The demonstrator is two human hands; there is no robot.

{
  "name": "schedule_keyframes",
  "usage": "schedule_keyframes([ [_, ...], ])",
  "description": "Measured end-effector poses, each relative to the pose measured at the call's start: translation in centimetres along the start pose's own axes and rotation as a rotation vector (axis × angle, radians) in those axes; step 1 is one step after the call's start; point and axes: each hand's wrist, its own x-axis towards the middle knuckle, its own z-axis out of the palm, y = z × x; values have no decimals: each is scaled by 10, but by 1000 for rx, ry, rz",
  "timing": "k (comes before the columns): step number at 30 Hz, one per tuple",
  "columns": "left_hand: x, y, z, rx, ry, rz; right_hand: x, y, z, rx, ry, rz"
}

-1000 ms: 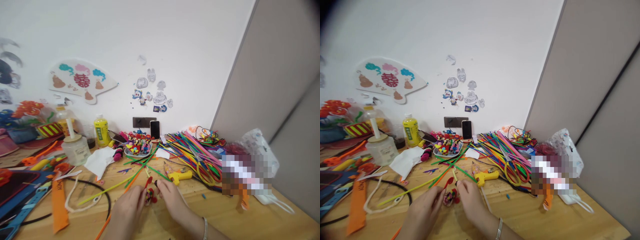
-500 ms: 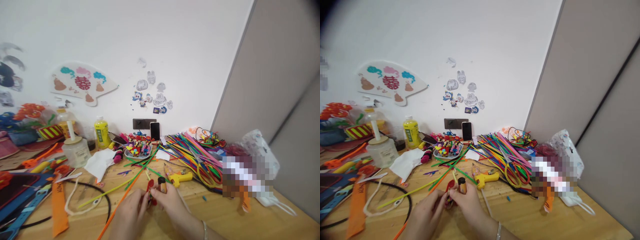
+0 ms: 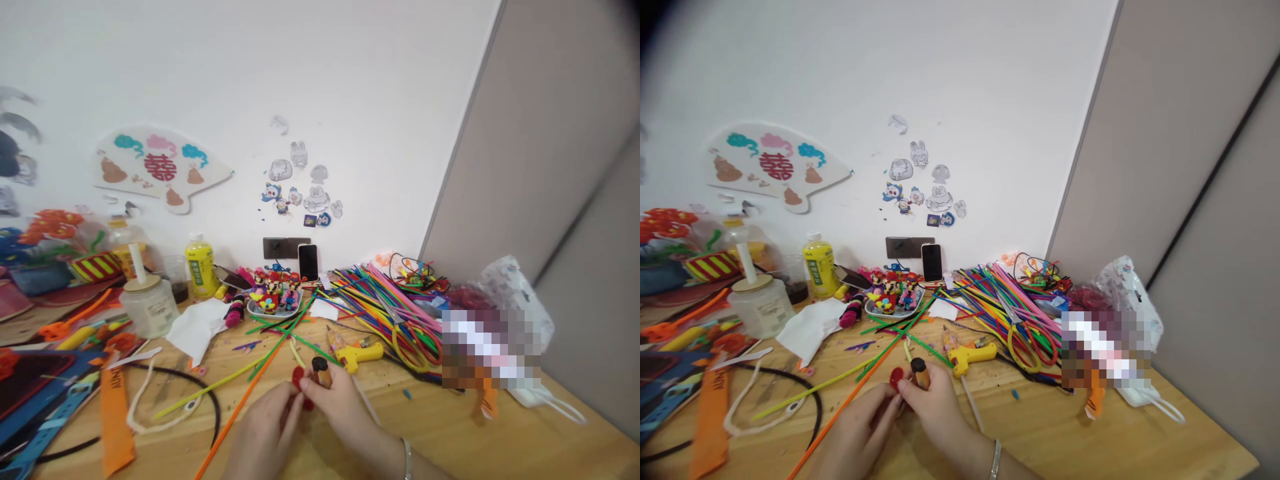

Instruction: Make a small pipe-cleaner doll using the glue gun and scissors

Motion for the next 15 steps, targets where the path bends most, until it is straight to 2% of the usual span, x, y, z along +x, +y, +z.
schedule_keyframes([
  [4,1,-1,1,-38,-19,-37,-1,-4,-1,-58,-16,1],
  [10,0,-2,-2,-113,-116,-100,4,-2,-7,-196,-75,-43],
  [15,7,-9,-16,-103,-54,-119,12,7,-19,-388,-153,-130],
])
